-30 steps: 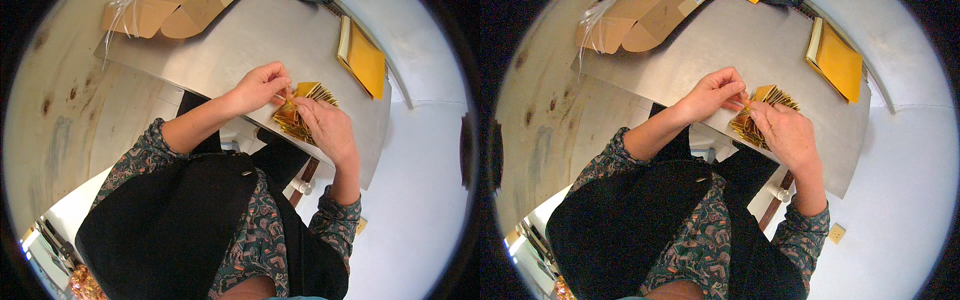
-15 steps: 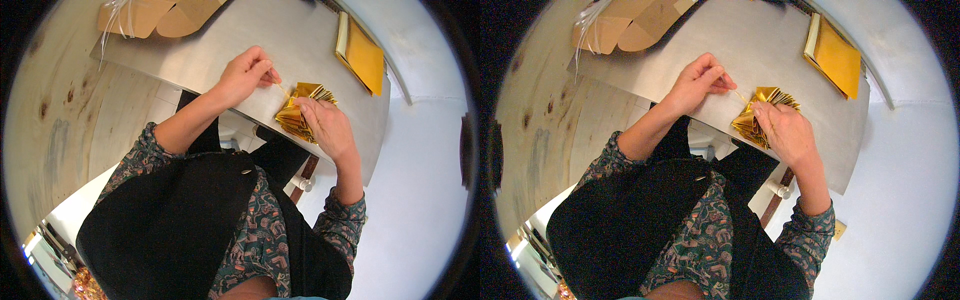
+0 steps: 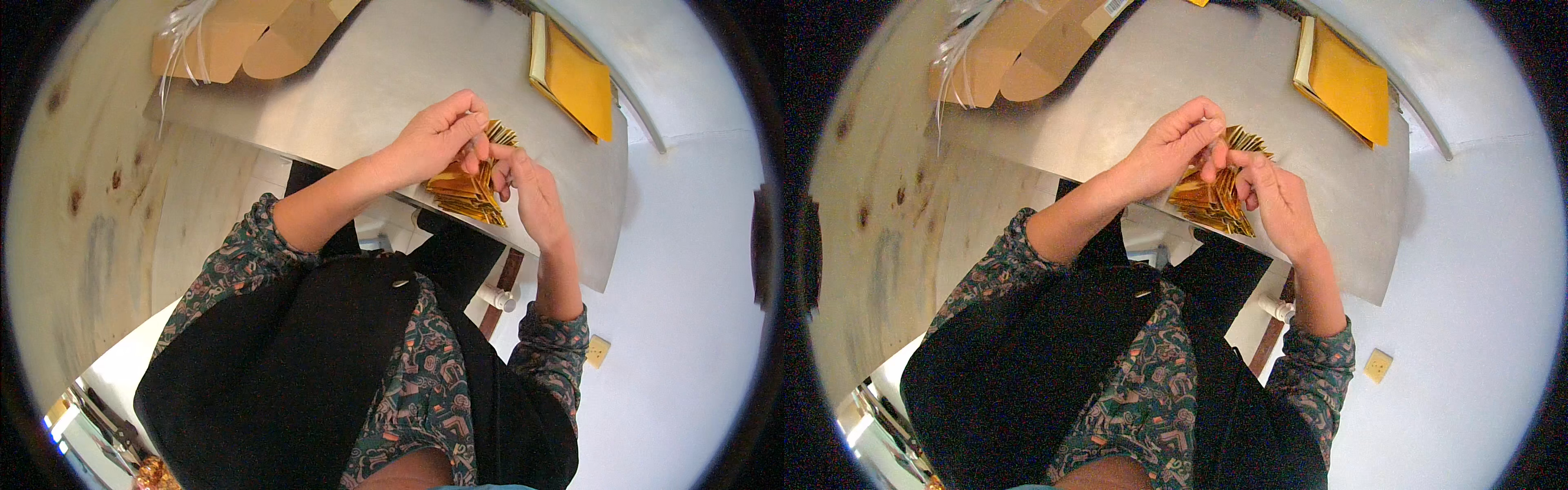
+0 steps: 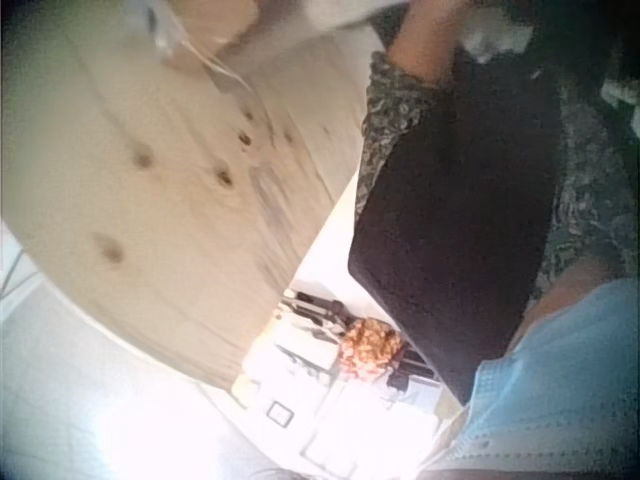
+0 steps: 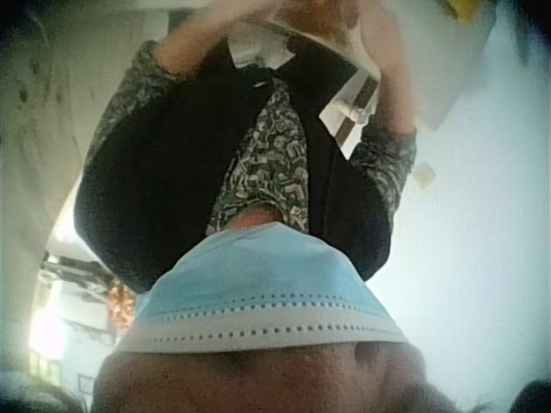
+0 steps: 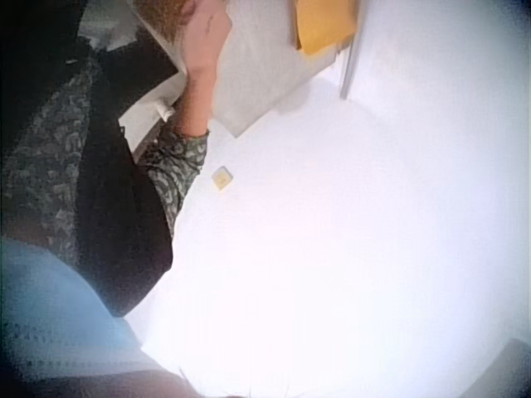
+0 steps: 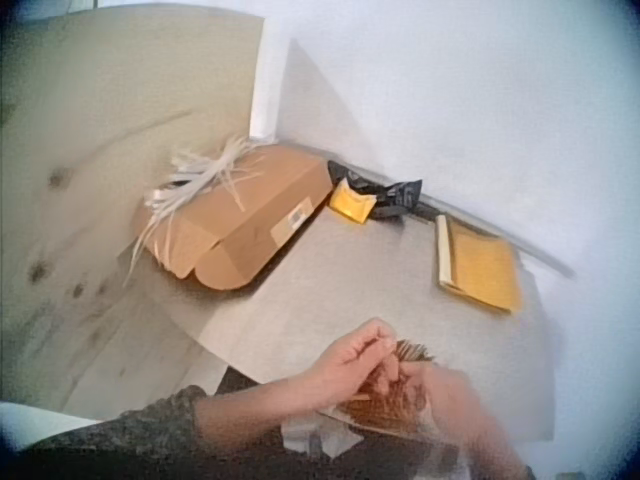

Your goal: The person gathers small gold pouches on a table, aligns them into a stack, and secures the stack with a white twist tie. The person then adjusts the tie and holds the finished bundle.

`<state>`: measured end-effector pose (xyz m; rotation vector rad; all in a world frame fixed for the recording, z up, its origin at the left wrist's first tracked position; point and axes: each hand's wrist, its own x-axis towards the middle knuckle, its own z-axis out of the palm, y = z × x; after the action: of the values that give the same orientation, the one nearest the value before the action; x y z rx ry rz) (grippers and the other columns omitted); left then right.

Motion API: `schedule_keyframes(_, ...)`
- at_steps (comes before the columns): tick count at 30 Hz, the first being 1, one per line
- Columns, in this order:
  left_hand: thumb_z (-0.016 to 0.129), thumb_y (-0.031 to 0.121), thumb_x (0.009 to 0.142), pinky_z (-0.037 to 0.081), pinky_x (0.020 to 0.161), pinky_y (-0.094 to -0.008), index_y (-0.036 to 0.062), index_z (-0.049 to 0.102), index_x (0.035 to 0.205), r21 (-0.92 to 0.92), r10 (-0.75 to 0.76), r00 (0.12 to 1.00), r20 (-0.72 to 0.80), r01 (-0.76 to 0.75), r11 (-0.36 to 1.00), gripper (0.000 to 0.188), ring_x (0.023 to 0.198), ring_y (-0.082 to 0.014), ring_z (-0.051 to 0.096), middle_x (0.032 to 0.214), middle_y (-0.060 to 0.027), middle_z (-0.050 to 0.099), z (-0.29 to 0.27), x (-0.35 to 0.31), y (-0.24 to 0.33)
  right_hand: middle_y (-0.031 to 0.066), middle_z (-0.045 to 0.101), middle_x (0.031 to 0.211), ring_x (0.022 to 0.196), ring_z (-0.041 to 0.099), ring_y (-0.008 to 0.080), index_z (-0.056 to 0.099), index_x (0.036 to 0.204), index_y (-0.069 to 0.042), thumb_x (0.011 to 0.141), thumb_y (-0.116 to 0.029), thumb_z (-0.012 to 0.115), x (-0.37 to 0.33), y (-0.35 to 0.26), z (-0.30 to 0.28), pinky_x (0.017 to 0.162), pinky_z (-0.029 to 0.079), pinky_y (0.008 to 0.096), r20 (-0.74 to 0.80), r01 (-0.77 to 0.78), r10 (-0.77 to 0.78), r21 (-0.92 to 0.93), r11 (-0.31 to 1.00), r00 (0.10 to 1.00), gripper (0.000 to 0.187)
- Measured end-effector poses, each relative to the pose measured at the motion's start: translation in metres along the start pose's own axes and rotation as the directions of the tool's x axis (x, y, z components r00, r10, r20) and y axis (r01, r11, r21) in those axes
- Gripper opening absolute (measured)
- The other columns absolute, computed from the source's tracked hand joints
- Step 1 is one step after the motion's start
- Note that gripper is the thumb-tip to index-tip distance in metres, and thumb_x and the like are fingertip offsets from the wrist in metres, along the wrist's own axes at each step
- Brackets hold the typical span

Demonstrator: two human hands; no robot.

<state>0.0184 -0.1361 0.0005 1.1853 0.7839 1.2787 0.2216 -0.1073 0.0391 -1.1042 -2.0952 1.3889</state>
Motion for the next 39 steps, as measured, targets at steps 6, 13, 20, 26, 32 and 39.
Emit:
schedule_keyframes(6, 0.045, 0.023, 0.108, 0.037, 0.055, -0.0194, 0.0105, 0.052, 0.102, 0.279, -0.042, 0.998, 0.039, 0.029, 0.960, 0.015, 0.060, -0.0047, 0.045, 0.073, 0.0024, 0.055, -0.020, -0.001, 0.014, -0.0005, 0.043, 0.069, 0.066, 0.038, 0.0130, 0.054, 0.081, -0.006, 0.109, -0.046, 0.025, 0.007, 0.019, 0.012, 0.064, 0.033, 0.0297, -0.297, 0.261, -0.146, 0.395, 0.881, 0.944, 0.056)
schedule_keyframes(13, 0.047, 0.023, 0.106, 0.040, 0.058, -0.0205, 0.0086, 0.054, 0.099, 0.178, -0.039, 0.999, -0.019, 0.041, 0.983, 0.018, 0.064, -0.0051, 0.047, 0.073, 0.0032, 0.056, -0.026, 0.001, 0.005, -0.0019, 0.027, 0.063, 0.059, 0.025, 0.0131, 0.036, 0.071, -0.010, 0.109, -0.047, 0.025, 0.006, 0.041, 0.029, 0.056, 0.025, 0.0316, -0.263, 0.271, -0.071, 0.897, 0.350, 0.962, 0.054)
schedule_keyframes(20, 0.051, 0.025, 0.105, 0.039, 0.062, -0.0183, 0.0107, 0.055, 0.101, 0.057, -0.011, 0.991, -0.133, 0.019, 0.998, 0.016, 0.069, -0.0034, 0.049, 0.078, 0.0035, 0.057, -0.029, 0.005, 0.000, -0.0021, 0.032, 0.062, 0.058, 0.029, 0.0102, 0.039, 0.070, -0.011, 0.110, -0.045, 0.025, 0.004, 0.062, 0.029, 0.055, 0.027, 0.0272, -0.242, 0.226, -0.101, 0.577, 0.785, 0.965, 0.055)
schedule_keyframes(26, 0.053, 0.024, 0.104, 0.034, 0.058, -0.0191, 0.0112, 0.055, 0.096, 0.145, 0.074, 0.950, -0.305, -0.031, 0.989, 0.015, 0.066, -0.0035, 0.042, 0.074, 0.0048, 0.048, -0.030, 0.008, 0.003, 0.0065, 0.044, 0.065, 0.061, 0.042, 0.0154, 0.050, 0.077, -0.003, 0.108, -0.037, 0.036, -0.007, 0.060, 0.028, 0.058, 0.038, 0.0316, -0.333, 0.254, -0.222, 0.055, 0.966, 0.916, 0.049)
schedule_keyframes(32, 0.051, 0.018, 0.104, 0.037, 0.062, -0.0212, 0.0083, 0.053, 0.093, 0.123, -0.022, 0.982, -0.185, 0.046, 0.991, 0.014, 0.070, -0.0058, 0.043, 0.075, 0.0027, 0.048, -0.022, 0.001, -0.001, 0.0180, 0.052, 0.070, 0.063, 0.052, 0.0268, 0.056, 0.087, 0.001, 0.107, -0.029, 0.042, -0.006, 0.048, 0.039, 0.063, 0.044, 0.0376, -0.451, 0.196, -0.224, -0.109, 0.975, 0.864, 0.039)
schedule_keyframes(39, 0.051, 0.016, 0.104, 0.042, 0.068, -0.0239, 0.0022, 0.054, 0.100, 0.411, 0.150, 0.962, -0.229, -0.044, 0.910, 0.015, 0.074, -0.0082, 0.046, 0.078, -0.0004, 0.050, 0.013, -0.016, -0.023, 0.0210, 0.055, 0.072, 0.064, 0.053, 0.0363, 0.057, 0.090, 0.001, 0.106, -0.027, 0.042, 0.029, 0.036, 0.049, 0.063, 0.046, 0.0416, -0.619, 0.208, -0.179, -0.025, 0.978, 0.764, 0.035)
